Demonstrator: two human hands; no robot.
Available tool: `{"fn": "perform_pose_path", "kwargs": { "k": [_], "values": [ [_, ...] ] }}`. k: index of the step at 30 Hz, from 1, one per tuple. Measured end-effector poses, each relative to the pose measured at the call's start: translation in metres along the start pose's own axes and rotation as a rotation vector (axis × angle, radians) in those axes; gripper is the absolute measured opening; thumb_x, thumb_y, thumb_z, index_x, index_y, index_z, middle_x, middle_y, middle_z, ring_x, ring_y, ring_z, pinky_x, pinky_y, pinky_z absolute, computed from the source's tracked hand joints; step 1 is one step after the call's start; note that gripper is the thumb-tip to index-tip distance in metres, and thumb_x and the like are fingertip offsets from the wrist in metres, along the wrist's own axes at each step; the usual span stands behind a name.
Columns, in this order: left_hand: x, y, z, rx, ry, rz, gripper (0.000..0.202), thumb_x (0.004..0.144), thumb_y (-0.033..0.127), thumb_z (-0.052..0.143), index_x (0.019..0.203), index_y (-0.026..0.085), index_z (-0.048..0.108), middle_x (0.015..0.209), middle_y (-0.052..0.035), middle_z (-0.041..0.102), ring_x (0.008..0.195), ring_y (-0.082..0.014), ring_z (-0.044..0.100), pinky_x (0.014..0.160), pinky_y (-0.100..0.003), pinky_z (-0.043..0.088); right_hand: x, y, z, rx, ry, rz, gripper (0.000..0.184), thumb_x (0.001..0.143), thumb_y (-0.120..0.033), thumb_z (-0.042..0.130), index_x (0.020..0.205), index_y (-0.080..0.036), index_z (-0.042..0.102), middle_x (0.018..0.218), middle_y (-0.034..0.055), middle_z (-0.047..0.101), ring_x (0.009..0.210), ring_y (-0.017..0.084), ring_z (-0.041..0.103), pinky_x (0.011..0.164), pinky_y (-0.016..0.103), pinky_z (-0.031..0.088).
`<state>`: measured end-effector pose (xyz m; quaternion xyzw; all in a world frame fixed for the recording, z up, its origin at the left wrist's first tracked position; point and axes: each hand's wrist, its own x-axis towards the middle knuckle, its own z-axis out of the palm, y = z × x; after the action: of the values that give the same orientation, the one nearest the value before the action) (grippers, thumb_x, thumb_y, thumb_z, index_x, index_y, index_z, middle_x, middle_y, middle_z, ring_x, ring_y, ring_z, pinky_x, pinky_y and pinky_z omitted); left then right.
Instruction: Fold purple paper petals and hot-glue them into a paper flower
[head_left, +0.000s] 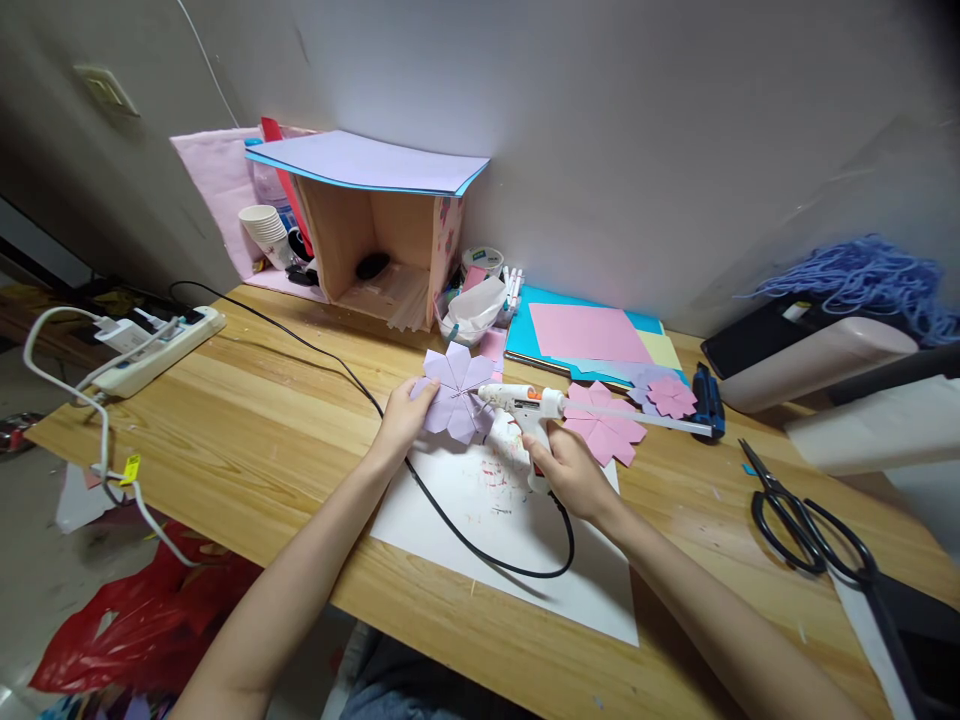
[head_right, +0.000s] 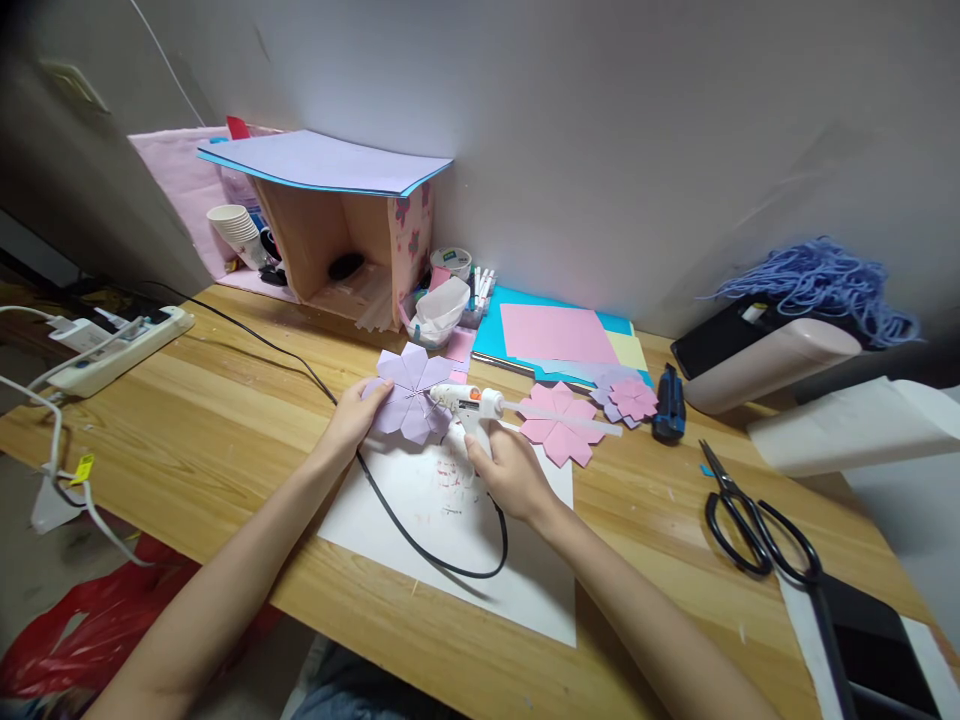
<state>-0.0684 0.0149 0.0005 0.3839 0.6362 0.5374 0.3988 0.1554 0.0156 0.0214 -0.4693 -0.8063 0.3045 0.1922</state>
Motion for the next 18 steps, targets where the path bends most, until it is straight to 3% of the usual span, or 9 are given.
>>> {"fn": "perform_pose_path", "kwargs": {
  "k": [12, 15, 18],
  "values": [
    [0.0, -0.005, -0.001, -0.012, -0.036, -0.03, 0.033, 0.067, 0.045, 0.059, 0.078, 0.014, 0.063, 0.079, -0.0045, 0.065, 0.074, -0.0178, 0.057, 0.066, -0.025, 0.041, -0.006, 0.006, -0.005, 0.064, 0.073, 0.013, 0.028, 0.086, -0.042, 0.038, 0.079, -0.018, 0.051, 0.059, -0.0007, 0.055, 0.054, 0.016, 0.05, 0.055, 0.027, 0.039],
    [-0.002, -0.007, 0.0, 0.009, -0.091, -0.052, 0.033, 0.067, 0.046, 0.06, 0.072, 0.014, 0.062, 0.072, -0.003, 0.063, 0.065, -0.0156, 0.054, 0.059, -0.024, 0.04, -0.01, 0.009, -0.006, 0.144, 0.109, 0.056, 0.03, 0.085, -0.045, 0.04, 0.08, -0.018, 0.051, 0.062, -0.0003, 0.056, 0.056, 0.016, 0.052, 0.057, 0.027, 0.04],
    [-0.003, -0.008, 0.004, 0.001, -0.24, -0.053, 0.035, 0.066, 0.049, 0.061, 0.067, 0.014, 0.061, 0.063, -0.0008, 0.059, 0.058, -0.0135, 0.052, 0.055, -0.023, 0.038, -0.015, 0.008, -0.006, 0.322, 0.143, 0.121, 0.034, 0.084, -0.049, 0.04, 0.077, -0.017, 0.05, 0.06, -0.0003, 0.055, 0.054, 0.014, 0.05, 0.054, 0.026, 0.04]
  ]
}}
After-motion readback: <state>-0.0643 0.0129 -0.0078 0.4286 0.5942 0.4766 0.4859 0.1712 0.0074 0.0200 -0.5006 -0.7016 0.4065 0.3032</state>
